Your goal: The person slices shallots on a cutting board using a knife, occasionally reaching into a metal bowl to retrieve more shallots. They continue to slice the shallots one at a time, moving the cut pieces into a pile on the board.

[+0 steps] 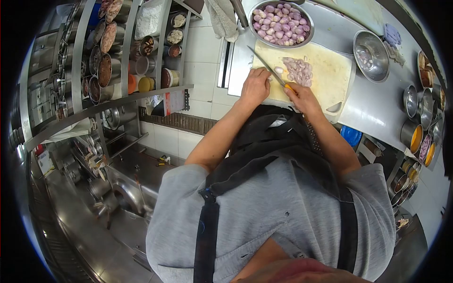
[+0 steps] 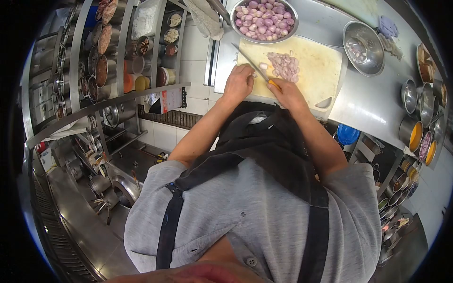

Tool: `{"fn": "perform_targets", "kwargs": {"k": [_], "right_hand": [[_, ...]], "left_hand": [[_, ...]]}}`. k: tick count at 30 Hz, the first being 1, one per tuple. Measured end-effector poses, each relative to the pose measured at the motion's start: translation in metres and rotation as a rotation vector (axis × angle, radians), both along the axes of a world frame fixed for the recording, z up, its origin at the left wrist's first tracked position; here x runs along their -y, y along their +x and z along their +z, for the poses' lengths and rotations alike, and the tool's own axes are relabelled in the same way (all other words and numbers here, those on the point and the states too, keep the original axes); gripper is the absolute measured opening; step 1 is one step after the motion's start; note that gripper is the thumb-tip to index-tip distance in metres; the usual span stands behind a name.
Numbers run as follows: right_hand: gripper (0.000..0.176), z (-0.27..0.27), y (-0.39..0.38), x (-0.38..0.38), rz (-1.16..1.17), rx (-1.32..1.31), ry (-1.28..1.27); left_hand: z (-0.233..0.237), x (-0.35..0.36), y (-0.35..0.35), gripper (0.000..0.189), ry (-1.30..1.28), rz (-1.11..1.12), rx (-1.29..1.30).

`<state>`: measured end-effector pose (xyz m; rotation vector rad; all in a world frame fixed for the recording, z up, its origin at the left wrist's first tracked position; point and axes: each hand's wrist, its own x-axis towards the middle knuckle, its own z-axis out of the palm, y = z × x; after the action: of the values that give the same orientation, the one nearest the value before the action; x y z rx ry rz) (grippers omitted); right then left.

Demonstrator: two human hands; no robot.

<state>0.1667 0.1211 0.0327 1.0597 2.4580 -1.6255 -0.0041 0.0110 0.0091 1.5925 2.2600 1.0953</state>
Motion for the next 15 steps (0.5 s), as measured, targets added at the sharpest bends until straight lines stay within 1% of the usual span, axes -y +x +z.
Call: {"fn": "perform_targets", "kwargs": {"k": [2, 4, 5, 7, 8, 10, 11, 12, 15], "right_hand": [[0.035, -0.005, 0.01, -0.002, 0.004, 0.009, 0.005], [0.036, -0.002, 0.014, -0.003, 0.003, 0.013, 0.018], [0.035, 0.001, 0.015, -0.003, 0.0, 0.032, 0.025], [0.035, 0.005, 0.014, 0.0, -0.007, 0.051, 0.031], [0.034, 0.005, 0.011, 0.002, 0.016, 0.025, 0.026], [0.033, 0.002, 0.009, 0.004, 0.035, 0.0, 0.019], [0.034, -0.002, 0.007, 0.005, 0.042, -0.05, 0.064], [0.035, -0.006, 0.005, 0.006, 0.05, -0.101, 0.11], [0.035, -0.009, 0.005, 0.005, 0.062, -0.09, 0.107]], "left_hand": [[0.003, 0.002, 0.0, 0.013, 0.045, -0.028, -0.008], [-0.001, -0.001, -0.005, 0.015, -0.112, -0.11, -0.025], [-0.003, -0.001, -0.004, 0.015, -0.111, -0.111, -0.027], [-0.004, -0.001, 0.005, 0.014, -0.146, 0.074, -0.008], [-0.005, -0.001, 0.009, 0.014, -0.145, 0.069, -0.008], [-0.008, 0.001, 0.017, 0.009, -0.144, 0.164, 0.264], [-0.011, 0.002, 0.017, 0.009, -0.148, 0.163, 0.263], [-0.014, 0.003, 0.016, 0.008, -0.12, 0.165, 0.204], [-0.018, 0.005, 0.011, 0.007, -0.103, 0.136, 0.101]]}}
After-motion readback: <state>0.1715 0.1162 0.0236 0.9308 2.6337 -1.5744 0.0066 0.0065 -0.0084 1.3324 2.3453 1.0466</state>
